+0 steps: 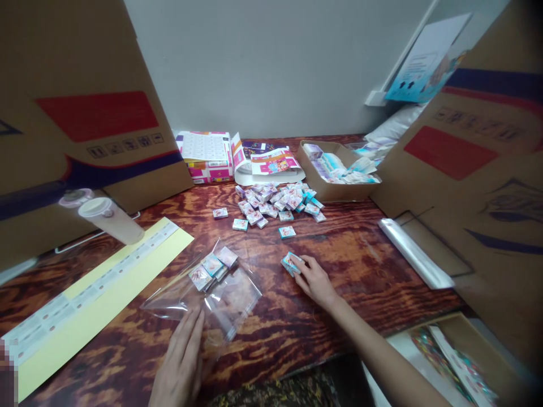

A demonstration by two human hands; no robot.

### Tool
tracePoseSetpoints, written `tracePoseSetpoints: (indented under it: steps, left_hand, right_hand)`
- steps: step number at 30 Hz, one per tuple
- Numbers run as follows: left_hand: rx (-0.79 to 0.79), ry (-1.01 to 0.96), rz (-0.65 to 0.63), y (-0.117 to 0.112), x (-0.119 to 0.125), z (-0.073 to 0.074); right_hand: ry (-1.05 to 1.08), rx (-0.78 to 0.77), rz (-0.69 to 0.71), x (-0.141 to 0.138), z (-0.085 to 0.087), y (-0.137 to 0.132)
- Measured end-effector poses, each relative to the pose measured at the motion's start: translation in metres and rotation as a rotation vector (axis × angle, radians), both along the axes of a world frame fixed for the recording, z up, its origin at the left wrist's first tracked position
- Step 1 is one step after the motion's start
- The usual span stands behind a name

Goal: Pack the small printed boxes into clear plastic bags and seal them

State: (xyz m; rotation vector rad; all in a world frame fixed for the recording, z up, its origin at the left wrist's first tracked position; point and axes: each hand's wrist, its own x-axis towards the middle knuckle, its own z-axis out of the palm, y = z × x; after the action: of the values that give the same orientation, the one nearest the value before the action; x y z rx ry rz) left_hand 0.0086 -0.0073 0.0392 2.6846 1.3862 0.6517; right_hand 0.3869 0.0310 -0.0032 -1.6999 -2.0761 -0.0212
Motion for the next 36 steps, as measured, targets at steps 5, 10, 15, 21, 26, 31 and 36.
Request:
tracePoseSetpoints:
  steps: [5,10,15,21,26,31,36]
  left_hand:
    - [-0.001,0.018,0.028,-0.002,-0.001,0.0]
    - [-0.026,0.033,0.048,-0.006,-0.001,0.003]
    - [-0.059,0.027,0.073,-0.007,0.0,0.003]
    - [-0.041,0.006,0.048,-0.006,0.0,0.001]
    - [-0.022,0.011,0.051,-0.005,0.0,0.003]
    - [-0.053,0.005,0.058,-0.006,-0.002,-0.001]
    - [-0.068,-0.004,0.056,-0.006,-0.001,-0.002]
  right_hand:
    - [-0.087,-0.017,-0.107,-0.014,-0.017,-0.004]
    - [-0.054,0.072,-0.165,-0.021,-0.027,-0.003]
    - [0.008,0.08,-0.206,-0.022,-0.026,0.0]
    - [0.028,0.17,-0.285,-0.023,-0.012,0.0]
    - [0.065,0.159,-0.266,-0.026,-0.009,-0.003]
    - [0.078,0.124,-0.165,-0.021,-0.021,-0.006]
    - [0.144,0.142,-0.165,-0.02,-0.02,-0.006]
